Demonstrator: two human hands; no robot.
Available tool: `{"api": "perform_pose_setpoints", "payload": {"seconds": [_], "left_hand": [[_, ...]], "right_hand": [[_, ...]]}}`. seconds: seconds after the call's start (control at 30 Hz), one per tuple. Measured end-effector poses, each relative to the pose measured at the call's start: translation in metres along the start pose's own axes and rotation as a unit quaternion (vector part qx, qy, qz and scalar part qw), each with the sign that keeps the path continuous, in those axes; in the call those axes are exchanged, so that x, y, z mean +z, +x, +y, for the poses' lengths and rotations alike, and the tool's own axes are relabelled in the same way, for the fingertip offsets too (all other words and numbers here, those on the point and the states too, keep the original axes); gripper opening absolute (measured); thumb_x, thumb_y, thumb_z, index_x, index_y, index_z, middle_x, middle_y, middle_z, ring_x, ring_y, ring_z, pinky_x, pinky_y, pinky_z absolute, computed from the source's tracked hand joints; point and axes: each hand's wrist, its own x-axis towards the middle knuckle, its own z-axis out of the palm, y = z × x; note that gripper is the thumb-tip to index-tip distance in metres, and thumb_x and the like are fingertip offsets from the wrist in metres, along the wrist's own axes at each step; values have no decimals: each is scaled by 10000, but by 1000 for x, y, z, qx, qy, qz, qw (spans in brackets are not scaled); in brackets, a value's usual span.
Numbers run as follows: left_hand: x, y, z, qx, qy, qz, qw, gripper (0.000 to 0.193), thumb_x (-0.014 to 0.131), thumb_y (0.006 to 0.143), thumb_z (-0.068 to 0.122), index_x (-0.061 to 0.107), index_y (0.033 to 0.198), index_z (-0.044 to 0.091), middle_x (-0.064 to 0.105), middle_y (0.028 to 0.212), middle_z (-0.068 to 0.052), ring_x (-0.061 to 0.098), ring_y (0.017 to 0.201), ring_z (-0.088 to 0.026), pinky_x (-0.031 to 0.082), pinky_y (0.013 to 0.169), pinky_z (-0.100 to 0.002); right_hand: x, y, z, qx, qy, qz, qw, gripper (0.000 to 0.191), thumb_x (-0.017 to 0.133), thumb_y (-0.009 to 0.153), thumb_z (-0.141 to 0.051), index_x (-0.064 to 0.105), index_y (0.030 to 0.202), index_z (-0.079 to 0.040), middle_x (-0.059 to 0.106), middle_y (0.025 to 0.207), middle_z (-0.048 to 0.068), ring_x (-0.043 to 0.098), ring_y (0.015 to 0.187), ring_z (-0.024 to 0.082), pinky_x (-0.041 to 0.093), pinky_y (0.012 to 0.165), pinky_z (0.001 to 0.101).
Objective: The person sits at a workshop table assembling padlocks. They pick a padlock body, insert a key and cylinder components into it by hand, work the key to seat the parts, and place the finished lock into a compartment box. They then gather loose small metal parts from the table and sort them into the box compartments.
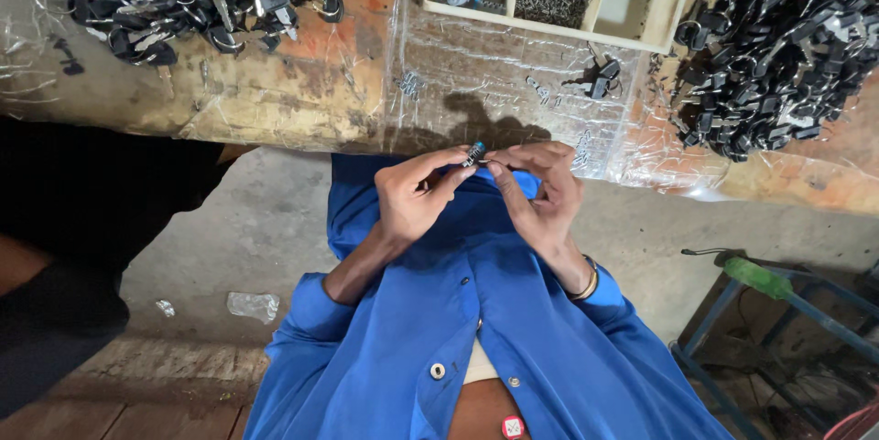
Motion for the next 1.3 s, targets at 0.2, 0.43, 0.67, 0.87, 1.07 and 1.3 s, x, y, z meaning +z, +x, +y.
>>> {"api": "perform_pose_setpoints", "payload": {"seconds": [0.2, 0.43, 0.67, 0.87, 1.07, 1.3], "left_hand": [[-1, 0, 1, 42, 42, -4, 998, 226, 810, 904, -5, 733, 1115, 21, 779, 1129, -118, 756, 779, -124, 593, 634, -244], [-7, 4, 4, 162, 165, -29, 972, 276, 816, 855, -31, 741, 1114, 31, 769, 1143, -131, 784, 890, -233, 613, 710, -308], [-1, 4, 3, 156, 125, -47, 979, 294, 810, 859, -26, 723, 1134, 27, 757, 1161, -124, 787, 986, -256, 636, 791, -314], [1, 1, 0, 91, 84, -38, 992, 280, 832, 846, -30, 735, 1103, 21, 771, 1131, -133, 797, 925, -217, 627, 720, -290], [-1, 3, 3, 140, 120, -45, 982, 280, 822, 853, -19, 736, 1118, 14, 764, 1143, -136, 791, 956, -252, 632, 749, -301], [0, 9, 7, 230, 156, -64, 958, 234, 856, 862, 6, 747, 1068, 19, 774, 1085, -132, 788, 919, -248, 624, 737, -312]], "right_hand": [[7, 2, -1, -41, -42, 13, 998, 391, 837, 904, -1, 575, 1192, -39, 777, 1002, 59, 623, 1049, 194, 416, 1030, 360], [2, 9, -22, -66, -169, -8, 983, 264, 899, 827, -72, 694, 989, -112, 743, 949, 3, 641, 840, 170, 383, 929, 375], [-14, 12, -25, -72, -127, -37, 989, 239, 868, 841, -70, 692, 1000, -98, 765, 972, 21, 681, 867, 170, 373, 1008, 389], [-12, 8, -17, -26, -69, 1, 997, 244, 882, 822, -39, 688, 960, -88, 761, 915, 23, 637, 814, 137, 340, 1002, 349], [-5, 10, -20, -66, -152, 5, 986, 240, 896, 849, -78, 680, 950, -88, 764, 924, 4, 640, 813, 151, 365, 938, 360], [-29, 16, -23, 12, -126, -100, 987, 176, 881, 822, -111, 738, 925, -125, 755, 926, -7, 659, 852, 175, 416, 858, 329]]}}
